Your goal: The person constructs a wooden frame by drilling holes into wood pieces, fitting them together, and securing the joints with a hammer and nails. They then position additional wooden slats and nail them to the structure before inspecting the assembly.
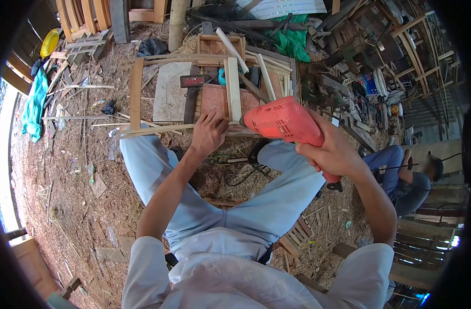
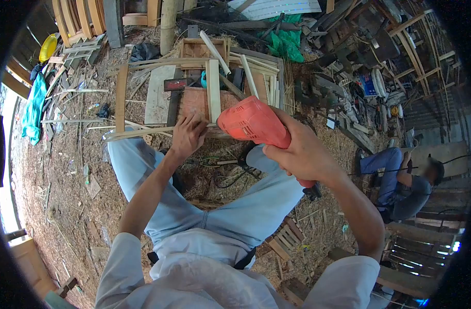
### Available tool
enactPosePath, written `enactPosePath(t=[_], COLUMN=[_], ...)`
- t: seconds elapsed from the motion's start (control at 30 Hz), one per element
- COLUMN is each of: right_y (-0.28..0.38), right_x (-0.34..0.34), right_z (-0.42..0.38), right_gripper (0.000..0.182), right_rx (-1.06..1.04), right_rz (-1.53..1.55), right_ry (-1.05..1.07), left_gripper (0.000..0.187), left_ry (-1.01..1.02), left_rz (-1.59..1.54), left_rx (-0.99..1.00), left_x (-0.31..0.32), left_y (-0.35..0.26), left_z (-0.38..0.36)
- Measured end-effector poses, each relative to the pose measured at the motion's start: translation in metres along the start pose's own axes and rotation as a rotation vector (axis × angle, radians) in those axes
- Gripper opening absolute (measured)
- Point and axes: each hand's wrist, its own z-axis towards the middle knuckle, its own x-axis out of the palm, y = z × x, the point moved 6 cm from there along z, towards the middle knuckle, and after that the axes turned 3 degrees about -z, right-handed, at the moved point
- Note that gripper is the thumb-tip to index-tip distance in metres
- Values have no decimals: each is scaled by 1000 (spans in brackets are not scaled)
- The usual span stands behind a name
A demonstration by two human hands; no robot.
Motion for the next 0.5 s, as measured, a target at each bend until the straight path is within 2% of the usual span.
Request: enactPosePath(t=[0.5], right_y=[9], right_x=[0], right_z=[-2], right_gripper=[68], right_rx=[6], right_rz=[-19], right_ry=[-15], left_gripper=[23], left_ry=[-31], left_rz=[13], left_rx=[26], left_x=[-1], left_y=[-2], left_z=[0])
